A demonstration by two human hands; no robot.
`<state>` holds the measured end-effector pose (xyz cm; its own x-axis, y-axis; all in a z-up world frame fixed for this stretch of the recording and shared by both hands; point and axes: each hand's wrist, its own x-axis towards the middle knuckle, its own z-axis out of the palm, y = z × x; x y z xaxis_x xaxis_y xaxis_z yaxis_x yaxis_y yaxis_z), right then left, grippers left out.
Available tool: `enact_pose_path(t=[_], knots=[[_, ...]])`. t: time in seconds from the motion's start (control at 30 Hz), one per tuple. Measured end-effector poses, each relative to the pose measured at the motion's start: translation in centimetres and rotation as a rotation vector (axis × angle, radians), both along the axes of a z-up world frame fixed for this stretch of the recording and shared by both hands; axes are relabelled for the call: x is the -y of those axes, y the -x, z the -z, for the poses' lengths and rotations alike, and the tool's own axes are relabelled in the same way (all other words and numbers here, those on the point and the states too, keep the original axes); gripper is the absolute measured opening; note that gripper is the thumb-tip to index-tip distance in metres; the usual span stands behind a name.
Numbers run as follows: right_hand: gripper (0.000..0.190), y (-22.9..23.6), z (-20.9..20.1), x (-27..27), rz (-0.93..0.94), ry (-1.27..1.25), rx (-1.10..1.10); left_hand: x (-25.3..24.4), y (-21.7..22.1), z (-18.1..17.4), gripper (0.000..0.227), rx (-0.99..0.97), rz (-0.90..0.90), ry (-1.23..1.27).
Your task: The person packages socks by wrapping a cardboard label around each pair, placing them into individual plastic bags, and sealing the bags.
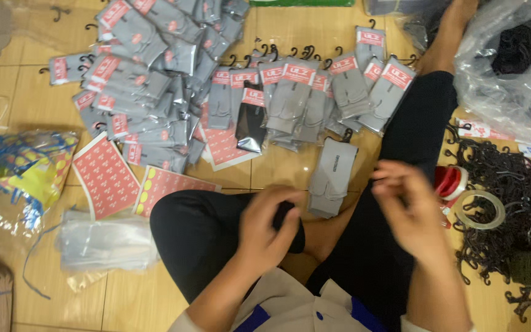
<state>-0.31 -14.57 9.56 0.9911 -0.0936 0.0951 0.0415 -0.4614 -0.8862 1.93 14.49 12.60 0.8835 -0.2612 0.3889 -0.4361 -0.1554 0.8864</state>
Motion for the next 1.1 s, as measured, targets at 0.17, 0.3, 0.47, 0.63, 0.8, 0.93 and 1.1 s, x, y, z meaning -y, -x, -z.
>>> enact_pose_path(t=[0.17, 0.3, 0.47, 0.63, 0.8, 0.93, 1.1], knots=[[0.038, -0.1, 12.2, -1.6, -0.076, 0.299, -0.272, 2.5, 0.8, 16.0, 0.039, -0.449, 0.101, -0.134], [0.055, -1.6, 19.8, -0.4, -0.054, 0.506, -0.512, 3.9, 1.3, 20.4, 0.044, -0.322, 0.204, -0.384], [0.046, -8.6, 22.2, 2.1, 0.165, 0.449, -0.208, 5.4, 0.8, 19.1, 0.043, -0.218, 0.217, -0.505], [0.044, -13.3, 28.8, 5.6, 0.199, 0.421, -0.332, 6.3, 0.3, 23.7, 0.044, -0.253, 0.224, -0.463], [0.042, -12.5, 26.1, 5.5, 0.22, 0.226, -0.402, 6.9, -4.1, 24.8, 0.047, -0.279, 0.152, -0.335], [0.038, -5.4, 18.4, 1.7, 0.292, -0.054, -0.268, 8.5, -6.4, 19.1, 0.052, -0.141, -0.049, -0.204], [0.044, 4.0, 12.9, 0.2, 0.037, -0.524, 0.147, 9.8, -3.7, 13.3, 0.078, -0.587, 0.435, 0.264]])
